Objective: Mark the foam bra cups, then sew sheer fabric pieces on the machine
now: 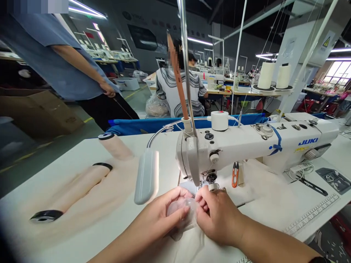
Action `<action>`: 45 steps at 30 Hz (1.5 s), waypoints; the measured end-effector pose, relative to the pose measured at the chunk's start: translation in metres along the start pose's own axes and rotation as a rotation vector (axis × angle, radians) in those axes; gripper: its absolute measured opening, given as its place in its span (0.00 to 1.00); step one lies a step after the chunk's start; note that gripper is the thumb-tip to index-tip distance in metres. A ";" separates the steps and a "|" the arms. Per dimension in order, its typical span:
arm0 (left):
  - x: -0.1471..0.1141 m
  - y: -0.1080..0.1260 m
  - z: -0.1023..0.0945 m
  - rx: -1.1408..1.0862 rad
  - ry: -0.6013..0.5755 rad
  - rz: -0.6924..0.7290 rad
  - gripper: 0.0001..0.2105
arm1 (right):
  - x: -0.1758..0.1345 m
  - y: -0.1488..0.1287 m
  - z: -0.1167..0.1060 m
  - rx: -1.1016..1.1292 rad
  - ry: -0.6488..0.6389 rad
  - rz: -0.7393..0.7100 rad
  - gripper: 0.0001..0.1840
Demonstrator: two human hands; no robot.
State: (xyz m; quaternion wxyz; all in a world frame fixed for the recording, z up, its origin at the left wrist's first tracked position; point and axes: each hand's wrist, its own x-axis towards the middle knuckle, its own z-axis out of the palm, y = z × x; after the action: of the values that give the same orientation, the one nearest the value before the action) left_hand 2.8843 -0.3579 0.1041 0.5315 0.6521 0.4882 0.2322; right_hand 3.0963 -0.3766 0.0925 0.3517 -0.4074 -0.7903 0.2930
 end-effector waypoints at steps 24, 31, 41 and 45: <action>-0.004 0.003 0.000 -0.122 0.139 -0.081 0.10 | -0.003 0.007 -0.005 -0.129 -0.087 -0.190 0.10; -0.005 0.007 0.005 -0.073 0.043 -0.089 0.11 | 0.000 0.002 -0.002 -0.036 -0.048 -0.033 0.12; -0.003 -0.010 0.002 0.053 -0.003 -0.097 0.19 | 0.000 0.002 -0.002 0.018 0.002 0.098 0.04; -0.003 -0.011 0.005 0.054 -0.001 -0.095 0.20 | 0.000 0.002 0.002 0.014 0.042 0.039 0.04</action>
State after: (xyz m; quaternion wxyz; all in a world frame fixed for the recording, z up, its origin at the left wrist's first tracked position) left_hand 2.8828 -0.3631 0.0926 0.5243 0.6424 0.5244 0.1934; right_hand 3.0961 -0.3756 0.0899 0.3653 -0.4264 -0.7724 0.2969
